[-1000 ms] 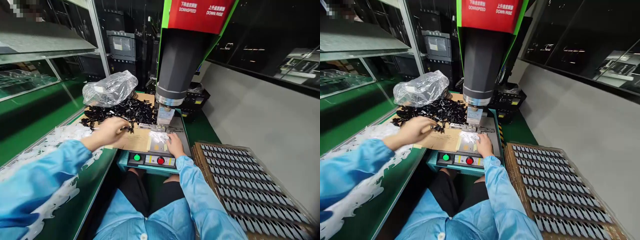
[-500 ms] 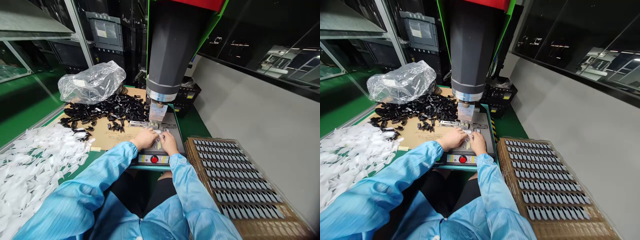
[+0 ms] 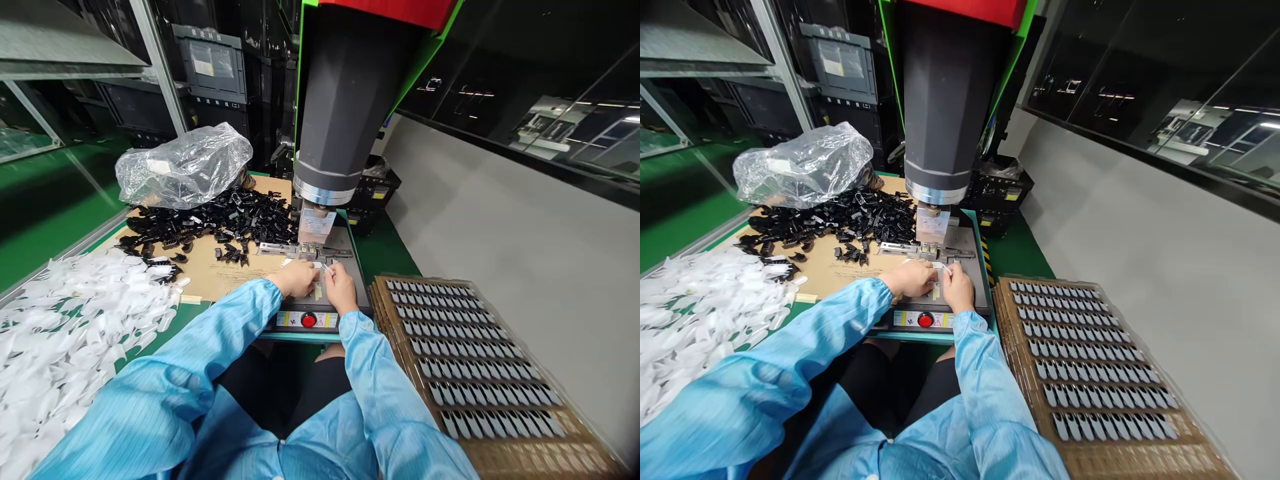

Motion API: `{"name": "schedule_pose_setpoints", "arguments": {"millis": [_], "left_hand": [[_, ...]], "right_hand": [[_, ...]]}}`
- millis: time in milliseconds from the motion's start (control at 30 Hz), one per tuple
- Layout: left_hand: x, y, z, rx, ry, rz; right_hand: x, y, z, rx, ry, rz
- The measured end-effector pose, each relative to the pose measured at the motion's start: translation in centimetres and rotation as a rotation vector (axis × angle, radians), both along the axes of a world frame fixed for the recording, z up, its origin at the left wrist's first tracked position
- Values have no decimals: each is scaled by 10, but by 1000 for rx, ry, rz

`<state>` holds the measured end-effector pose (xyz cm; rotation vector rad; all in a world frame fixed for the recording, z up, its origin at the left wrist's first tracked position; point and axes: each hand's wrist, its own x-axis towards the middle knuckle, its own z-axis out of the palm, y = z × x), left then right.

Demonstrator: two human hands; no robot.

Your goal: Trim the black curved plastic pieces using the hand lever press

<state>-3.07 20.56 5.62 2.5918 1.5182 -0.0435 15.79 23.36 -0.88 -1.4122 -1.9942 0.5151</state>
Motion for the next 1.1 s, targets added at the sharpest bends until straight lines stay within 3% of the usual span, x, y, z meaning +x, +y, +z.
{"name": "schedule_pose_setpoints", "arguments": {"millis": [367, 567, 800, 933, 1100], "left_hand": [[8, -1, 16, -172, -14, 80], [7, -6, 15, -179, -29, 94], [3, -26, 5, -35, -177, -51], [-23, -32, 3, 73, -439, 77], [-57, -16, -3, 338, -618, 267]], "right_hand": [[-1, -2, 0, -4, 7, -8], [-1, -2, -1, 0, 7, -19], [1, -2, -3, 35, 36, -2], [4, -4, -4, 88, 59, 32], [-3, 1, 3, 173, 52, 49]]}}
